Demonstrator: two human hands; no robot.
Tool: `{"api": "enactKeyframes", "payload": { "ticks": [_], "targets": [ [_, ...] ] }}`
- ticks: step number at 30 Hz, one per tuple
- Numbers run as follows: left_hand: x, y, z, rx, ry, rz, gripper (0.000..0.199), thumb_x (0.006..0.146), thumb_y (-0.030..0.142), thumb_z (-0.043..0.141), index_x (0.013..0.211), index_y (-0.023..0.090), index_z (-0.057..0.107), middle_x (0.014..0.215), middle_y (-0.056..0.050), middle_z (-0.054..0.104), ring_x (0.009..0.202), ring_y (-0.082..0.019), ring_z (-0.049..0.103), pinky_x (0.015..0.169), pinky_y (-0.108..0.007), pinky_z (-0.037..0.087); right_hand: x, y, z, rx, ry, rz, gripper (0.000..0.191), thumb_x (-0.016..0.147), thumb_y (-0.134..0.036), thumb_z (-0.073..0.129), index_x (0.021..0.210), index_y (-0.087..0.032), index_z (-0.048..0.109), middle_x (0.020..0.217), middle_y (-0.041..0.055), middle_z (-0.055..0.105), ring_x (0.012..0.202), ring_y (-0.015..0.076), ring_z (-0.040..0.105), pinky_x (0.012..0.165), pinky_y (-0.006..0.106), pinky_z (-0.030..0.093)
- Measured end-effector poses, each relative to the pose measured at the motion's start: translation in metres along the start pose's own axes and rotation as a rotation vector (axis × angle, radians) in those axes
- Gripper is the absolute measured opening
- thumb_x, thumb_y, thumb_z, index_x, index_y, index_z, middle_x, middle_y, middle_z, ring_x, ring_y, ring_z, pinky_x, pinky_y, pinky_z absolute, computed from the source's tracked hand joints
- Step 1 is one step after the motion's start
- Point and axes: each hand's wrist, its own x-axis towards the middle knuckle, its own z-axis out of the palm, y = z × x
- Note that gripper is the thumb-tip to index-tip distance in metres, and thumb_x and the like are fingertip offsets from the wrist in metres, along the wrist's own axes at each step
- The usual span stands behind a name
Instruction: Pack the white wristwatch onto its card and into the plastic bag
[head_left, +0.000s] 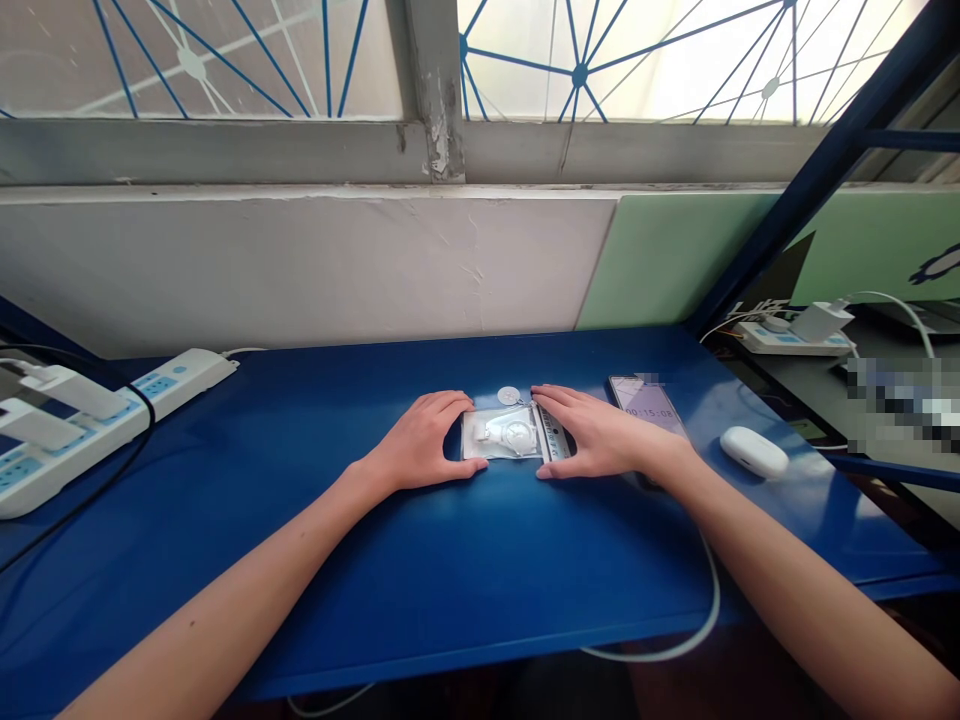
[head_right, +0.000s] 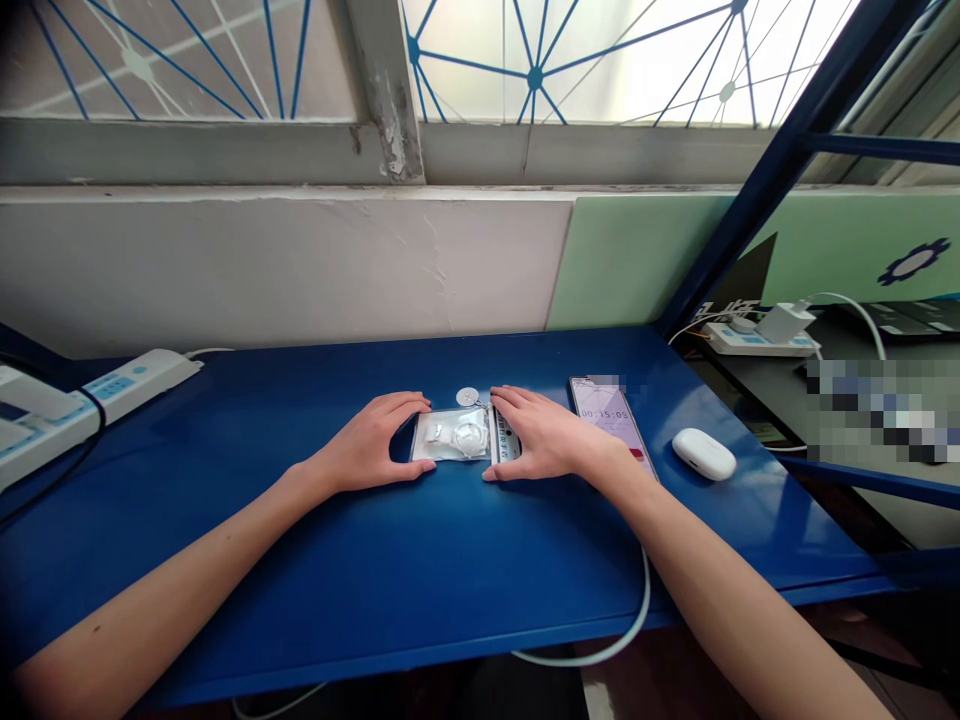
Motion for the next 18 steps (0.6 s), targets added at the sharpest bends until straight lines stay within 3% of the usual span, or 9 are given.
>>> {"api": "enactKeyframes", "payload": {
  "ticks": [18],
  "targets": [
    [-0.0008, -0.0001, 0.0009, 0.007, 0.020, 0.006, 0.072, 0.077, 0.065, 0.063, 0.128, 0.015, 0.055, 0.135, -0.014, 0.055, 0.127, -0.032, 0.048, 0.107, -0.045, 0.038, 0.0000, 0.0018, 0.0028, 0.022, 0.010, 0.003, 0.112, 0.069, -0.079, 0.058, 0.149, -0.006, 0.031, 0.154, 0.0225, 0.032, 0.142, 0.0380, 0.030, 0.115, 0.049, 0.030]
  ]
}}
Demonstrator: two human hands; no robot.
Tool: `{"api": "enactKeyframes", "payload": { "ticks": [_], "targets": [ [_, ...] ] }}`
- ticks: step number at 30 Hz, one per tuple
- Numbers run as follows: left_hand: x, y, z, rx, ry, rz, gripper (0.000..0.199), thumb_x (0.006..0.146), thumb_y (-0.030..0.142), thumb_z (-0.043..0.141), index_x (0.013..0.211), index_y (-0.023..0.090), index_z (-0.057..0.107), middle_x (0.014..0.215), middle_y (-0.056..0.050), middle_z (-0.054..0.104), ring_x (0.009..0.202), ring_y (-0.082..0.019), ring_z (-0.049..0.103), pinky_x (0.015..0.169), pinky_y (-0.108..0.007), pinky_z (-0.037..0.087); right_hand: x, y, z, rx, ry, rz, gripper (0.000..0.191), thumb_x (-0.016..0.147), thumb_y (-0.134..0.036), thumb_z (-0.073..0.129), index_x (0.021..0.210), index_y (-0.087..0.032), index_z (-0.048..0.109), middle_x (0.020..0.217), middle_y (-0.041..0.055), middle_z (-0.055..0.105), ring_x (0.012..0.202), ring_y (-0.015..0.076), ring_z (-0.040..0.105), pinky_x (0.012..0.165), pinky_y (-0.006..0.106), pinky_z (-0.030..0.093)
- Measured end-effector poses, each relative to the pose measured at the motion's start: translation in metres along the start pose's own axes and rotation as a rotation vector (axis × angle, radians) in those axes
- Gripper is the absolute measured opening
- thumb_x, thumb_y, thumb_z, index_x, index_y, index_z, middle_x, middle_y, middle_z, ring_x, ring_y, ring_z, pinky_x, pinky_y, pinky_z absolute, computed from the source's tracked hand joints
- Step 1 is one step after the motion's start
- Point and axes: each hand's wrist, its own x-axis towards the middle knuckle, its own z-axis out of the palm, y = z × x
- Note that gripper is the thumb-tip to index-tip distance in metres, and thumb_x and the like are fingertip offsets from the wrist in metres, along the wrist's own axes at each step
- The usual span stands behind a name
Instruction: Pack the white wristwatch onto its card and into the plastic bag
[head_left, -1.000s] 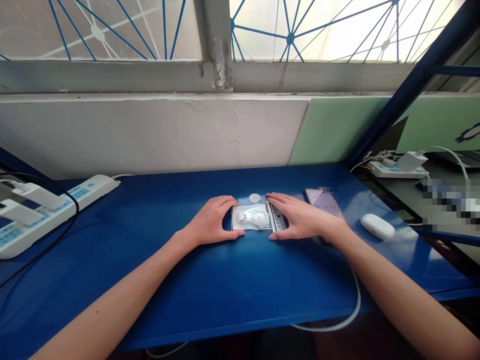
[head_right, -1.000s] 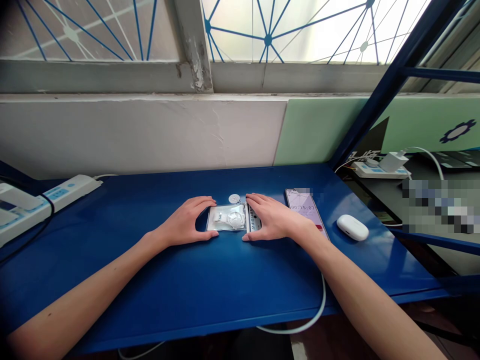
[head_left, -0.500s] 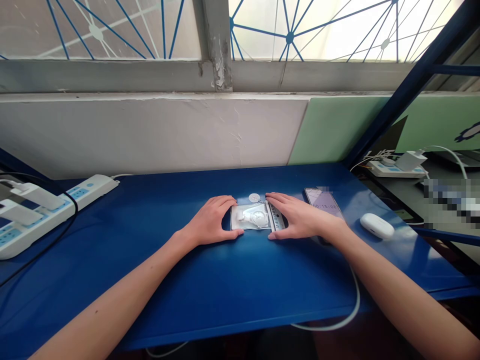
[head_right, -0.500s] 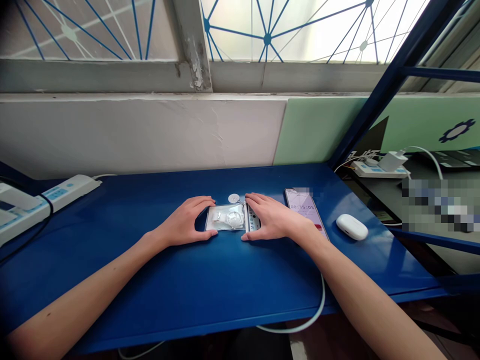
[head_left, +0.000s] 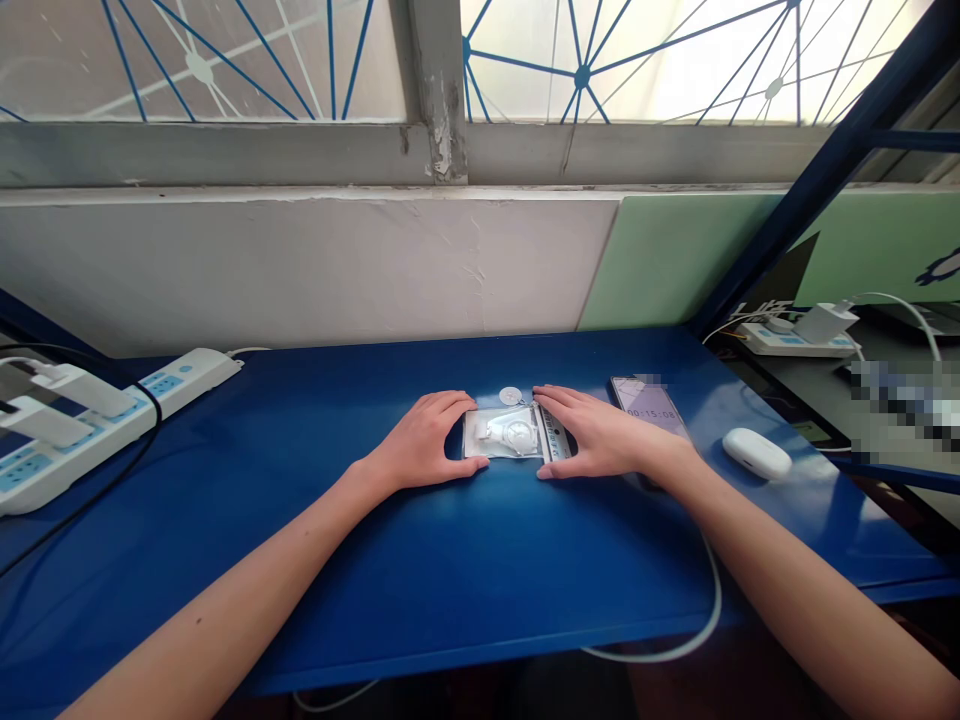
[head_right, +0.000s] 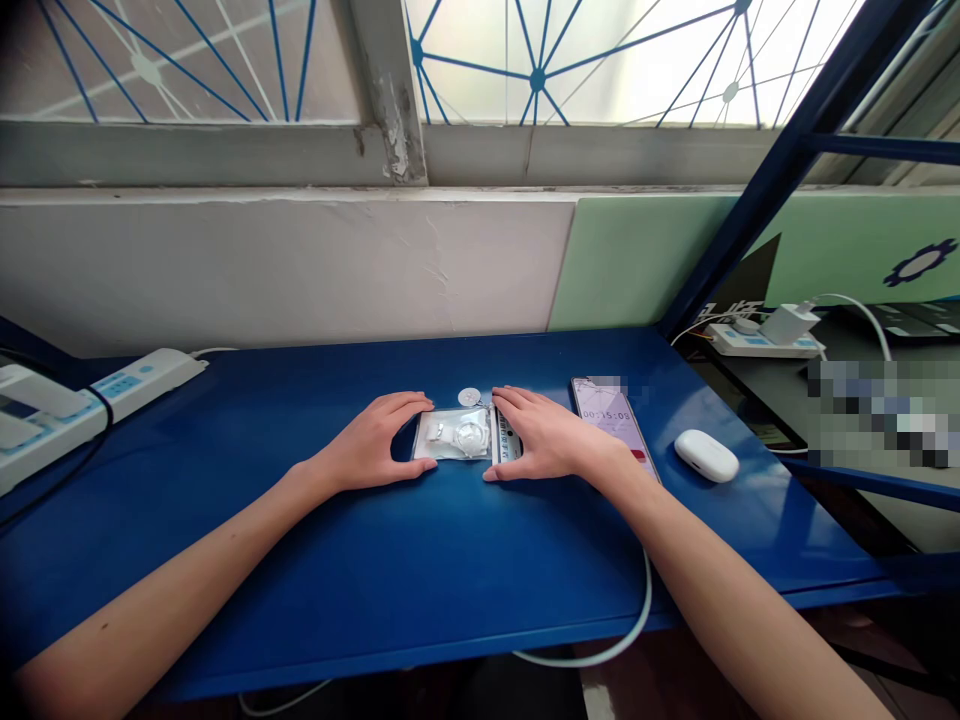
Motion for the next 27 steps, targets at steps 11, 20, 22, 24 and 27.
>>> {"api": "enactKeyframes", "payload": {
  "ticks": [11, 20, 22, 24, 27],
  "targets": [
    [0.000, 0.001, -0.002, -0.009, -0.028, -0.007, 0.076, 0.078, 0.070, 0.060, 0.132, 0.017, 0.055, 0.136, -0.014, 0.053, 0.127, -0.033, 0.047, 0.107, -0.047, 0.038, -0.001, -0.006, -0.005, 0.002, -0.044, 0.044, 0.115, 0.069, -0.081, 0.055, 0.151, -0.005, 0.026, 0.157, 0.0221, 0.026, 0.144, 0.0373, 0.024, 0.116, 0.048, 0.028],
    [0.001, 0.003, -0.002, -0.036, -0.022, -0.013, 0.072, 0.078, 0.066, 0.062, 0.130, 0.017, 0.055, 0.135, -0.013, 0.054, 0.127, -0.033, 0.047, 0.107, -0.046, 0.038, -0.003, -0.010, -0.011, -0.001, -0.089, 0.091, 0.110, 0.072, -0.074, 0.058, 0.149, -0.002, 0.029, 0.156, 0.0238, 0.025, 0.144, 0.0380, 0.024, 0.115, 0.050, 0.028],
    [0.001, 0.003, -0.003, -0.037, -0.023, -0.014, 0.072, 0.077, 0.066, 0.062, 0.130, 0.017, 0.055, 0.135, -0.013, 0.054, 0.127, -0.034, 0.047, 0.107, -0.047, 0.038, -0.003, -0.010, -0.012, -0.023, -0.102, 0.092, 0.109, 0.073, -0.073, 0.058, 0.149, 0.000, 0.028, 0.156, 0.0244, 0.024, 0.144, 0.0373, 0.024, 0.116, 0.049, 0.028],
    [0.001, 0.002, -0.003, -0.037, -0.023, -0.016, 0.073, 0.077, 0.067, 0.062, 0.131, 0.017, 0.055, 0.136, -0.013, 0.053, 0.127, -0.034, 0.047, 0.107, -0.047, 0.038, -0.003, -0.010, -0.011, -0.022, -0.105, 0.099, 0.110, 0.072, -0.074, 0.058, 0.150, -0.001, 0.027, 0.157, 0.0242, 0.022, 0.144, 0.0373, 0.023, 0.116, 0.049, 0.029],
    [0.000, 0.002, -0.003, -0.042, -0.022, -0.013, 0.075, 0.076, 0.068, 0.062, 0.132, 0.018, 0.055, 0.136, -0.014, 0.053, 0.127, -0.034, 0.047, 0.106, -0.048, 0.038, -0.004, -0.007, -0.009, 0.011, -0.094, 0.113, 0.114, 0.069, -0.076, 0.059, 0.151, -0.004, 0.026, 0.158, 0.0239, 0.020, 0.144, 0.0394, 0.022, 0.115, 0.051, 0.029]
  ]
}}
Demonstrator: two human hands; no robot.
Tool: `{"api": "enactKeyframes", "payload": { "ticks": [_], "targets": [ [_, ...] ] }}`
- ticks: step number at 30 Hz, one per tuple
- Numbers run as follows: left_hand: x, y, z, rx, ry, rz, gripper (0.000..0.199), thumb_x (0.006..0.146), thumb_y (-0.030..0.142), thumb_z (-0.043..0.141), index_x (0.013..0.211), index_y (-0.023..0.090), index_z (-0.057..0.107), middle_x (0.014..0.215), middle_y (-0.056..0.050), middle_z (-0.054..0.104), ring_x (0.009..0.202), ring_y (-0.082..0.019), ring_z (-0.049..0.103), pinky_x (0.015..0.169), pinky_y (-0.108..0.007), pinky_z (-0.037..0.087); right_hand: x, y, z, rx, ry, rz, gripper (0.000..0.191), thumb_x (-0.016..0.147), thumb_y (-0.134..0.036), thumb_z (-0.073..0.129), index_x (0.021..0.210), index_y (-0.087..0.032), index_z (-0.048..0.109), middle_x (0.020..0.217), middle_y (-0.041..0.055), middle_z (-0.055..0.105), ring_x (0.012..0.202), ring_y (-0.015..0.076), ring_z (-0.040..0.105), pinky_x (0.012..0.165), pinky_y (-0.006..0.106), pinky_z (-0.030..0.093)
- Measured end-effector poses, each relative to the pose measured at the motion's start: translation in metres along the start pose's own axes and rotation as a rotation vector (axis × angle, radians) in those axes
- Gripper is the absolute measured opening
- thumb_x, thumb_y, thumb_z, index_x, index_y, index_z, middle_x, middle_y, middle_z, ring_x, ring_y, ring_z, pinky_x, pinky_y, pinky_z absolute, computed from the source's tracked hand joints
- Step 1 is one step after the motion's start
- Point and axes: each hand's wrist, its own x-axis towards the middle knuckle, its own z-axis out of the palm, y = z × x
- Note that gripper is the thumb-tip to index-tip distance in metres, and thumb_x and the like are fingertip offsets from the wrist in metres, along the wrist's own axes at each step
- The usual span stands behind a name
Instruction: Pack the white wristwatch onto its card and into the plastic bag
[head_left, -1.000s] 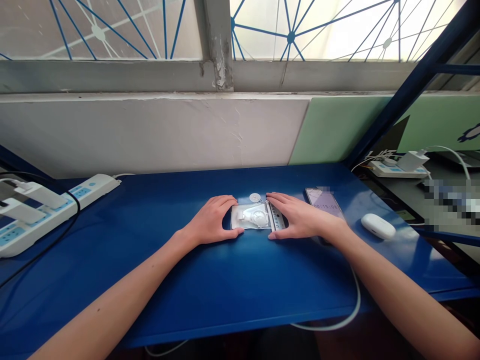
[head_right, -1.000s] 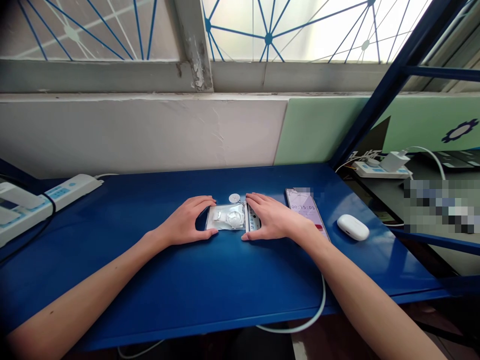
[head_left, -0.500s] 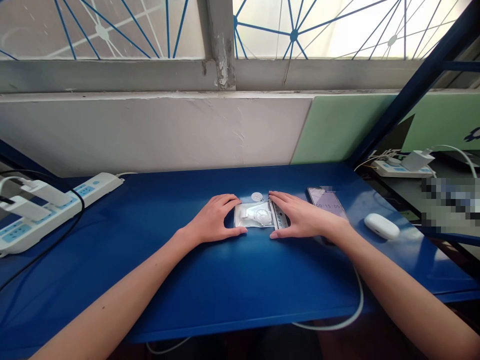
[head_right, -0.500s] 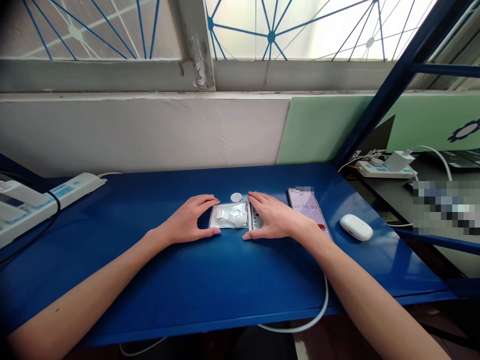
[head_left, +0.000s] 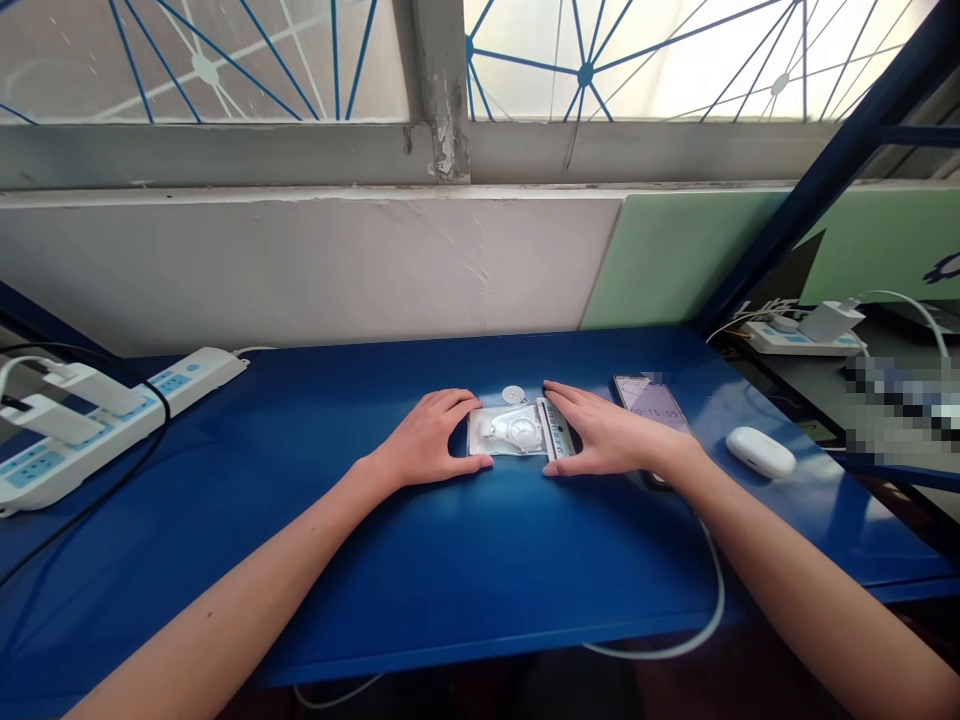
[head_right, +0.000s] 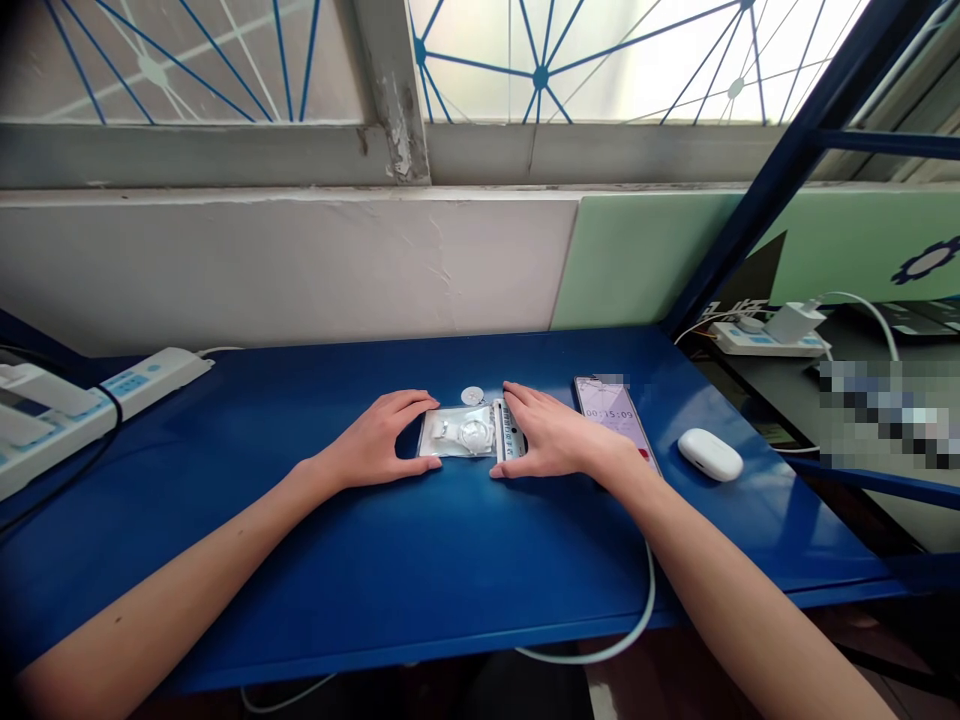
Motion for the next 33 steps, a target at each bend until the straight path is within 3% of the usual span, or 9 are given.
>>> {"api": "enactKeyframes", "payload": {
  "ticks": [4, 10, 15, 19, 24, 26, 30, 33],
  "targets": [
    [0.000, 0.000, 0.000, -0.017, 0.014, 0.001, 0.076, 0.075, 0.069, 0.063, 0.131, 0.018, 0.057, 0.135, -0.014, 0.054, 0.126, -0.035, 0.048, 0.106, -0.049, 0.038, 0.001, 0.001, 0.002, 0.026, 0.018, -0.016, 0.111, 0.070, -0.072, 0.061, 0.151, -0.005, 0.024, 0.157, 0.0243, 0.022, 0.144, 0.0420, 0.022, 0.114, 0.055, 0.028],
    [-0.001, 0.000, 0.000, 0.018, -0.008, -0.006, 0.078, 0.076, 0.070, 0.061, 0.132, 0.015, 0.055, 0.136, -0.015, 0.053, 0.127, -0.034, 0.047, 0.106, -0.047, 0.038, 0.001, -0.002, -0.002, -0.028, -0.042, 0.005, 0.111, 0.074, -0.070, 0.059, 0.151, 0.001, 0.021, 0.158, 0.0256, 0.017, 0.145, 0.0395, 0.019, 0.116, 0.051, 0.026],
    [-0.002, 0.006, 0.001, 0.035, 0.020, 0.032, 0.083, 0.078, 0.064, 0.065, 0.141, 0.014, 0.044, 0.142, -0.016, 0.049, 0.130, -0.034, 0.045, 0.107, -0.047, 0.038, 0.000, -0.001, 0.002, 0.010, 0.071, -0.098, 0.102, 0.076, -0.065, 0.061, 0.153, -0.011, 0.022, 0.158, 0.0196, 0.024, 0.144, 0.0368, 0.025, 0.114, 0.050, 0.031],
    [-0.001, 0.013, 0.003, 0.009, 0.015, 0.075, 0.075, 0.081, 0.057, 0.066, 0.140, 0.016, 0.046, 0.138, -0.015, 0.053, 0.128, -0.032, 0.048, 0.107, -0.045, 0.039, 0.000, -0.001, 0.007, 0.034, 0.148, -0.203, 0.089, 0.082, -0.056, 0.061, 0.152, -0.016, 0.026, 0.153, 0.0173, 0.036, 0.140, 0.0347, 0.035, 0.112, 0.050, 0.034],
    [0.001, 0.012, 0.007, -0.003, 0.023, 0.053, 0.057, 0.089, 0.048, 0.059, 0.136, 0.015, 0.050, 0.136, -0.013, 0.056, 0.127, -0.029, 0.050, 0.106, -0.044, 0.040, 0.001, 0.002, 0.009, 0.030, 0.099, -0.179, 0.097, 0.079, -0.063, 0.062, 0.152, -0.009, 0.026, 0.154, 0.0195, 0.033, 0.143, 0.0362, 0.029, 0.113, 0.050, 0.034],
    [0.001, 0.010, 0.007, -0.007, 0.028, 0.067, 0.050, 0.094, 0.045, 0.052, 0.135, 0.016, 0.052, 0.135, -0.012, 0.058, 0.126, -0.028, 0.051, 0.106, -0.044, 0.040, 0.002, 0.004, 0.008, 0.024, 0.117, -0.199, 0.086, 0.083, -0.056, 0.060, 0.151, -0.012, 0.030, 0.153, 0.0164, 0.037, 0.142, 0.0350, 0.030, 0.113, 0.050, 0.035],
    [0.001, 0.009, 0.005, -0.088, 0.062, 0.069, 0.043, 0.100, 0.042, 0.040, 0.135, 0.020, 0.053, 0.134, -0.009, 0.059, 0.122, -0.027, 0.055, 0.103, -0.044, 0.042, 0.004, 0.001, -0.001, 0.043, 0.269, -0.298, 0.044, 0.094, -0.034, 0.047, 0.137, -0.024, 0.053, 0.137, 0.0080, 0.059, 0.126, 0.0297, 0.053, 0.105, 0.047, 0.044],
    [-0.001, 0.011, 0.003, -0.240, 0.109, 0.061, 0.040, 0.101, 0.042, 0.037, 0.130, 0.023, 0.059, 0.125, -0.006, 0.066, 0.113, -0.024, 0.062, 0.096, -0.038, 0.047, 0.003, -0.007, -0.007, 0.140, 0.404, -0.294, 0.034, 0.096, -0.031, 0.043, 0.125, -0.026, 0.062, 0.118, 0.0062, 0.070, 0.106, 0.0258, 0.065, 0.091, 0.041, 0.051]
  ]
}}
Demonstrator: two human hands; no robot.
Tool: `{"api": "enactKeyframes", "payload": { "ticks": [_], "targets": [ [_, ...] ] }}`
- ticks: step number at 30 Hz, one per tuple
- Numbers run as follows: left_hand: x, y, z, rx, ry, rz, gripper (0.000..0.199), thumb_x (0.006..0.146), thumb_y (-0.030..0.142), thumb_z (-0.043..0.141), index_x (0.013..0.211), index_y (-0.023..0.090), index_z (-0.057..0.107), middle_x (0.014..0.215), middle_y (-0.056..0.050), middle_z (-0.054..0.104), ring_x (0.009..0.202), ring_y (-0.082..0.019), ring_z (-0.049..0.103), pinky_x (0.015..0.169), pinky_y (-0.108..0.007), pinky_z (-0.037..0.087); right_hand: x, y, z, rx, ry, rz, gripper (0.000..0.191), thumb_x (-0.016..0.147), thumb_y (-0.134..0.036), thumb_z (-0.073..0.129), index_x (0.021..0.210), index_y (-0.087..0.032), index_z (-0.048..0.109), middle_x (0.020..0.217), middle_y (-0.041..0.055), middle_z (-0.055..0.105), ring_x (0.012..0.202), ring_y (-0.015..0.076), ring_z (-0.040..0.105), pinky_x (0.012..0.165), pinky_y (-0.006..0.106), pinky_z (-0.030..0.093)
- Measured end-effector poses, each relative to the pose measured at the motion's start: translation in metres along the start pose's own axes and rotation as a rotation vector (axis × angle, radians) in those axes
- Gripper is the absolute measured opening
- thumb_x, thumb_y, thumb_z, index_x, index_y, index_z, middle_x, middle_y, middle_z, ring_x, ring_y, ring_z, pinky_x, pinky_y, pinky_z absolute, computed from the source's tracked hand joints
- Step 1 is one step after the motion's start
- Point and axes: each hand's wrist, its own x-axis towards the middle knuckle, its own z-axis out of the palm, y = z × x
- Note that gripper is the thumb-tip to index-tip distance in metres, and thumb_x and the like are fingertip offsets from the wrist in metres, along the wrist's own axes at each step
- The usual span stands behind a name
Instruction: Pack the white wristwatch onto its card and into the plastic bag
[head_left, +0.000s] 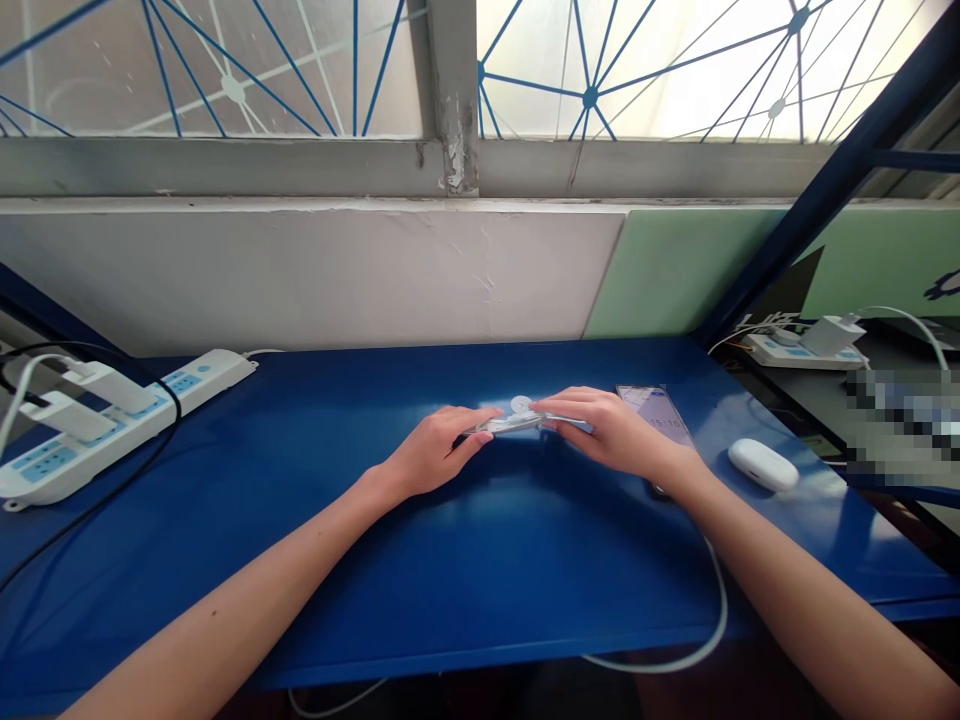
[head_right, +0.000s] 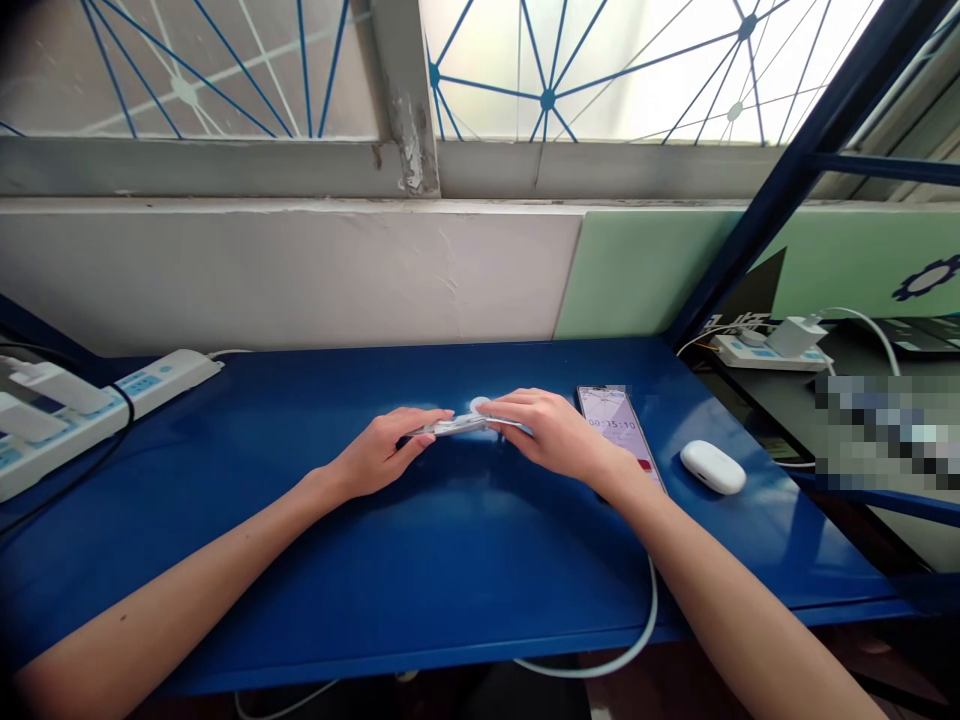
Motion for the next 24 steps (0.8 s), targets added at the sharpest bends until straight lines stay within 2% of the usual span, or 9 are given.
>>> {"api": "enactKeyframes", "payload": {
  "ticks": [4, 7, 10, 12, 16, 18, 20, 22, 24],
  "targets": [
    [-0.001, 0.004, 0.001, -0.219, 0.060, -0.115, 0.038, 0.100, 0.044, 0.039, 0.111, 0.021, 0.068, 0.099, -0.004, 0.074, 0.081, -0.020, 0.069, 0.068, -0.028, 0.053, 0.001, -0.009, 0.001, 0.193, 0.053, 0.180, 0.035, 0.094, -0.037, 0.048, 0.126, -0.027, 0.057, 0.092, 0.0027, 0.073, 0.070, 0.0195, 0.068, 0.065, 0.034, 0.056],
    [0.001, 0.005, 0.004, -0.247, 0.092, -0.234, 0.037, 0.097, 0.046, 0.044, 0.117, 0.020, 0.062, 0.088, -0.003, 0.073, 0.073, -0.019, 0.068, 0.060, -0.027, 0.053, 0.001, -0.008, 0.005, 0.352, 0.021, 0.240, 0.039, 0.090, -0.037, 0.053, 0.127, -0.028, 0.052, 0.094, 0.0019, 0.072, 0.066, 0.0179, 0.066, 0.060, 0.033, 0.057],
    [0.002, 0.005, 0.006, -0.107, 0.159, -0.187, 0.035, 0.096, 0.043, 0.046, 0.119, 0.020, 0.060, 0.107, -0.007, 0.070, 0.097, -0.023, 0.066, 0.081, -0.034, 0.055, 0.002, -0.001, 0.009, 0.356, 0.004, 0.256, 0.037, 0.087, -0.037, 0.056, 0.123, -0.027, 0.055, 0.101, 0.0035, 0.071, 0.077, 0.0201, 0.068, 0.068, 0.036, 0.059],
    [0.002, 0.005, 0.007, 0.032, 0.153, -0.094, 0.034, 0.097, 0.038, 0.045, 0.121, 0.020, 0.060, 0.122, -0.009, 0.064, 0.114, -0.025, 0.059, 0.097, -0.040, 0.049, 0.002, 0.004, 0.010, 0.296, -0.008, 0.250, 0.037, 0.087, -0.037, 0.057, 0.122, -0.027, 0.056, 0.106, 0.0041, 0.070, 0.087, 0.0221, 0.068, 0.074, 0.038, 0.058],
    [0.000, 0.006, 0.007, 0.221, -0.029, 0.019, 0.050, 0.094, 0.043, 0.051, 0.138, 0.019, 0.050, 0.142, -0.011, 0.050, 0.137, -0.030, 0.038, 0.112, -0.048, 0.034, 0.001, 0.014, 0.014, 0.159, -0.029, 0.214, 0.038, 0.086, -0.038, 0.059, 0.122, -0.026, 0.058, 0.118, 0.0075, 0.065, 0.101, 0.0259, 0.065, 0.084, 0.042, 0.056],
    [0.000, 0.007, 0.007, 0.262, -0.154, 0.009, 0.063, 0.094, 0.050, 0.049, 0.147, 0.019, 0.038, 0.153, -0.012, 0.036, 0.144, -0.032, 0.023, 0.115, -0.051, 0.024, -0.001, 0.017, 0.016, 0.073, -0.039, 0.189, 0.040, 0.087, -0.039, 0.058, 0.125, -0.025, 0.058, 0.124, 0.0105, 0.061, 0.108, 0.0281, 0.063, 0.090, 0.044, 0.054],
    [0.000, 0.007, 0.006, 0.281, -0.251, -0.028, 0.067, 0.097, 0.055, 0.041, 0.152, 0.021, 0.027, 0.158, -0.010, 0.024, 0.147, -0.032, 0.013, 0.117, -0.053, 0.017, -0.002, 0.018, 0.017, -0.024, -0.055, 0.144, 0.041, 0.091, -0.037, 0.052, 0.128, -0.023, 0.057, 0.133, 0.0131, 0.056, 0.120, 0.0307, 0.056, 0.098, 0.047, 0.049],
    [-0.001, 0.006, 0.006, 0.290, -0.302, -0.063, 0.066, 0.098, 0.057, 0.034, 0.154, 0.023, 0.022, 0.159, -0.008, 0.020, 0.148, -0.031, 0.011, 0.117, -0.051, 0.014, -0.002, 0.015, 0.018, -0.090, -0.096, 0.089, 0.041, 0.095, -0.035, 0.044, 0.131, -0.020, 0.056, 0.138, 0.0147, 0.053, 0.128, 0.0316, 0.050, 0.105, 0.049, 0.044],
    [-0.001, 0.005, 0.007, 0.300, -0.319, -0.075, 0.066, 0.098, 0.058, 0.031, 0.154, 0.023, 0.021, 0.159, -0.008, 0.020, 0.147, -0.029, 0.014, 0.118, -0.049, 0.013, -0.002, 0.011, 0.017, -0.101, -0.158, 0.061, 0.044, 0.097, -0.038, 0.039, 0.133, -0.017, 0.055, 0.138, 0.0155, 0.055, 0.129, 0.0311, 0.050, 0.106, 0.048, 0.043]
  ]
}}
